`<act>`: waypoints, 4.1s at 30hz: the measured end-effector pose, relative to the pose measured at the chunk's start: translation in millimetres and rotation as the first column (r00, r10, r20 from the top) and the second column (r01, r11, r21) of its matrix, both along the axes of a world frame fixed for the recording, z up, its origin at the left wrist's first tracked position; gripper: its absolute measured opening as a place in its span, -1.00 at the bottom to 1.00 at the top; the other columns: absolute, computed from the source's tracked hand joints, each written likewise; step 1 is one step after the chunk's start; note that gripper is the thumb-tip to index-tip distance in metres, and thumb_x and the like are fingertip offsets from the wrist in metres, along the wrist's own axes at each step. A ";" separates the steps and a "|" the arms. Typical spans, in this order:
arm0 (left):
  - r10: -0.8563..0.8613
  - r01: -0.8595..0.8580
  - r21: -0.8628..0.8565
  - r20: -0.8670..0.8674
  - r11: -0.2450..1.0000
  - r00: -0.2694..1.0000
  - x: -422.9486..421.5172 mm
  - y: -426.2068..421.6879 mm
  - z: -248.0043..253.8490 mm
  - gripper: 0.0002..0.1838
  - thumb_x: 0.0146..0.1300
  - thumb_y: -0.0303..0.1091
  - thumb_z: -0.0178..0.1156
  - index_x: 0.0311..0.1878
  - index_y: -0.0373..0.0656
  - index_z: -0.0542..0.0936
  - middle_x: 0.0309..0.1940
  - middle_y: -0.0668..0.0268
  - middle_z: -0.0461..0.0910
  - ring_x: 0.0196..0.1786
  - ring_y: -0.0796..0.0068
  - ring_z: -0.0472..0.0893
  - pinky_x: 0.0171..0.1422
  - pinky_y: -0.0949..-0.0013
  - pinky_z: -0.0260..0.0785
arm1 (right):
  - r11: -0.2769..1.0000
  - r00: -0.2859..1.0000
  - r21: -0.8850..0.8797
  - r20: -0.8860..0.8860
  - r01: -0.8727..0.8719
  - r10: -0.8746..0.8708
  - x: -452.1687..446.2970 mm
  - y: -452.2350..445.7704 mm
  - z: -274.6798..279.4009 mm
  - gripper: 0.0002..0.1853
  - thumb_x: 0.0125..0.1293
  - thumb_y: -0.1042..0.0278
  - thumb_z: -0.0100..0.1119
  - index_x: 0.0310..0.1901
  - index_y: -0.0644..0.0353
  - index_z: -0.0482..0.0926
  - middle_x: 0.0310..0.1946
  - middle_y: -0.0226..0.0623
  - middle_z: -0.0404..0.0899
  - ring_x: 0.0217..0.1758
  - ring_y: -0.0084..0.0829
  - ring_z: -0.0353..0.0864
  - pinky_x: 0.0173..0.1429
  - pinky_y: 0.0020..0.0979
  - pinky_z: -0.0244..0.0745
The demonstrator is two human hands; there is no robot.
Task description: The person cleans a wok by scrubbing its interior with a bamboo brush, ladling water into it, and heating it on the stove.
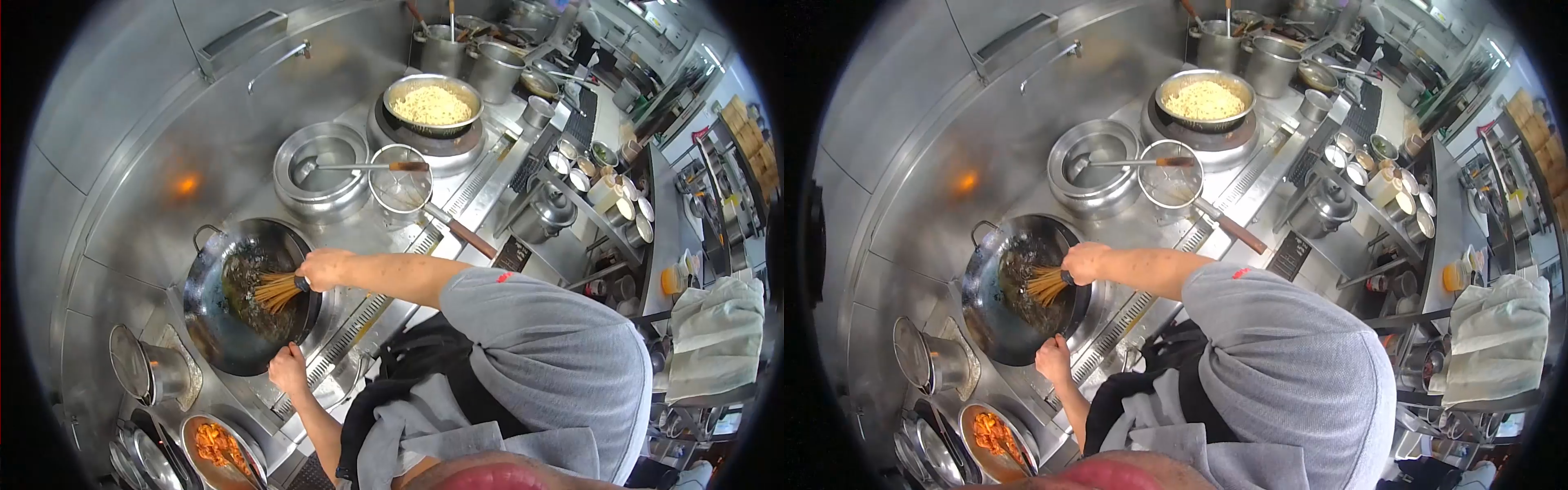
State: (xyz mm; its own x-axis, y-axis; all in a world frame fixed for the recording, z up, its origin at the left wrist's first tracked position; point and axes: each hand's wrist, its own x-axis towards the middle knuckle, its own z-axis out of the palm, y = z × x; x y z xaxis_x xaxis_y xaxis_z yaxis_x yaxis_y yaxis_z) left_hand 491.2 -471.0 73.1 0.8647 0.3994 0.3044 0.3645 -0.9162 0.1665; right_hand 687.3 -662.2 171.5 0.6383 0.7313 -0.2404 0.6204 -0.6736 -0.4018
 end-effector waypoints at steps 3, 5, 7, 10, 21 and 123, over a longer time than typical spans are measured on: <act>-0.024 0.023 -0.026 -0.019 0.999 1.000 -4.4 3.8 -2.0 -0.64 0.20 -0.07 0.22 -0.59 -0.11 0.64 -0.58 0.02 0.63 -0.47 -0.08 0.65 -0.34 -0.08 0.51 | 0.996 0.996 0.026 -0.020 0.085 -0.084 -17.7 4.0 3.3 -0.66 0.08 0.38 0.15 -0.07 0.06 0.72 -0.13 -0.10 0.72 0.06 -0.06 0.67 0.13 -0.10 0.58; -0.034 0.033 -0.049 -0.013 0.998 0.999 -5.8 4.3 1.0 -0.64 0.20 -0.07 0.22 -0.59 -0.11 0.64 -0.58 0.02 0.64 -0.47 -0.08 0.65 -0.34 -0.08 0.51 | 0.995 0.995 0.014 0.016 0.095 -0.095 -28.1 12.1 -3.7 -0.66 0.09 0.38 0.15 -0.07 0.06 0.72 -0.13 -0.09 0.71 0.06 -0.06 0.67 0.13 -0.10 0.57; -0.041 0.039 -0.073 -0.021 0.997 0.999 -7.6 4.3 4.9 -0.64 0.20 -0.09 0.22 -0.59 -0.12 0.65 -0.57 0.01 0.64 -0.47 -0.09 0.66 -0.32 -0.07 0.52 | 0.994 0.994 -0.004 0.015 0.106 -0.106 -40.2 17.5 -1.4 -0.65 0.10 0.38 0.15 -0.05 0.07 0.72 -0.11 -0.09 0.71 0.07 -0.06 0.67 0.15 -0.09 0.57; -0.095 0.097 -0.041 0.032 0.994 0.995 -10.2 15.2 -2.3 -0.65 0.21 -0.09 0.22 -0.58 -0.12 0.66 -0.58 0.01 0.64 -0.47 -0.08 0.66 -0.31 -0.06 0.52 | 0.990 0.989 0.010 0.051 0.140 -0.140 -55.1 25.0 -8.7 -0.63 0.10 0.38 0.15 -0.01 0.07 0.70 -0.08 -0.12 0.71 0.09 -0.08 0.66 0.17 -0.11 0.56; -0.171 0.173 -0.039 0.038 0.984 0.985 -15.4 43.4 -9.4 -0.65 0.21 -0.10 0.22 -0.56 -0.15 0.68 -0.55 0.01 0.65 -0.43 -0.06 0.66 -0.27 -0.04 0.51 | 0.985 0.985 -0.042 0.038 0.169 -0.168 -74.1 14.2 0.2 -0.44 0.16 0.35 0.14 0.27 -0.07 0.56 0.01 -0.12 0.69 0.12 -0.08 0.65 0.23 -0.11 0.55; -0.148 0.152 -0.142 0.036 0.978 0.988 -21.2 54.5 6.3 -0.70 0.18 -0.21 0.26 -0.65 -0.05 0.64 -0.68 0.24 0.60 -0.58 0.14 0.63 -0.44 0.10 0.50 | 0.970 0.906 -0.025 0.352 -0.240 0.233 76.4 86.2 -13.7 -0.46 0.23 0.24 0.17 0.30 -0.08 0.50 -0.21 -0.06 0.69 -0.07 -0.03 0.68 0.06 -0.05 0.58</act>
